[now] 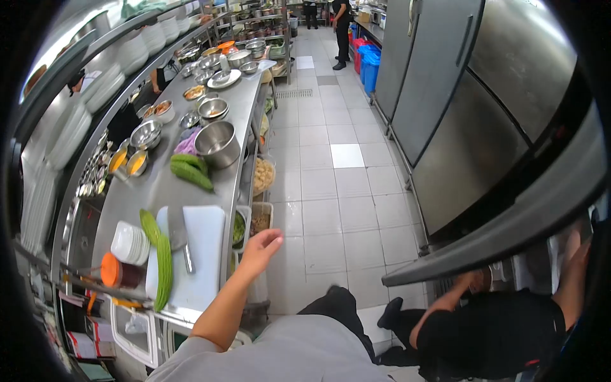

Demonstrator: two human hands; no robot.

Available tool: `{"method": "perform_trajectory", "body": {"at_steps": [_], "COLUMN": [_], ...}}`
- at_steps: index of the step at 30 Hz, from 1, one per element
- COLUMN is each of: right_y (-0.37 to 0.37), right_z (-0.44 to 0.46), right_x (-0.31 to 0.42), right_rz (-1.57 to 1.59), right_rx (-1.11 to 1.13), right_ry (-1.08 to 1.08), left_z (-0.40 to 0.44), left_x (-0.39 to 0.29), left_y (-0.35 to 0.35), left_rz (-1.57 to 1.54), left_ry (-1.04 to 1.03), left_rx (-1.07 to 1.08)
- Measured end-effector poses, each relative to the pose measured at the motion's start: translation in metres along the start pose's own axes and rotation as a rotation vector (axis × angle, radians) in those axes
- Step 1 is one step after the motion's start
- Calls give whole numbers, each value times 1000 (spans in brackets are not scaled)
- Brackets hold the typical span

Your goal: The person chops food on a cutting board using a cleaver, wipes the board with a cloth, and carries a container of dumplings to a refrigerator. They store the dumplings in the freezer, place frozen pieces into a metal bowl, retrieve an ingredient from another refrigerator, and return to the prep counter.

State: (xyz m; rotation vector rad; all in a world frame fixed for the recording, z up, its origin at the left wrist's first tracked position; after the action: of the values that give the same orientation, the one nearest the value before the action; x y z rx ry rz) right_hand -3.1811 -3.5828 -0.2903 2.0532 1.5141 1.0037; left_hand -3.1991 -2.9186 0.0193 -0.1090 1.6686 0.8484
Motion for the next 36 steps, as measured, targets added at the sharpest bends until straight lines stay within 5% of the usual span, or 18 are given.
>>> {"method": "perform_trajectory", "body": {"at_steps": [2,8,12,14,18,22,26,30,36], "right_y": [-3,7,35,41,233,332,329,287,295], "right_z": [30,139,250,352,429,450,494,492,541], "right_x": [23,96,188,272,606,874,1027,1110,1193], "right_rz": [-18,-136,-331,-549,141,162,315,544,437], "right_rx": [23,157,198,80,-263,-231,-110,558,644], "right_ry": [-38,-128,44,319,498,773,841,474,496], "left_z": [62,238,314,342,409,491,596,711,860], "left_x": [-32,3,8,-3,1,36,37,41,28], "left_y": [0,1,15,24,40,54,84,127,181], "left_rz": [-283,-407,-553,-501,-425,-530,-693,-684,-495], "left_ry": [58,176,296,316,319,356,366,363,306], "left_rx": [112,19,-75,-87,-111,-170,-316,-348,-368]}}
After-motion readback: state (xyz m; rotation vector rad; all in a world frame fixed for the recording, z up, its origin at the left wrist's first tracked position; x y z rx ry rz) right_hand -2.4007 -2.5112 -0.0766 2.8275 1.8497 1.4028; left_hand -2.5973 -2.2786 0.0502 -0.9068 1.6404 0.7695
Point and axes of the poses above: each hand's wrist, its own z-axis towards the middle knuckle, its own y-axis out of the back of the hand, x = y × z, the point moved 3 cm from there along z, towards the middle knuckle, and after that the axes turned 13 degrees about z, right-handed, at the moved point
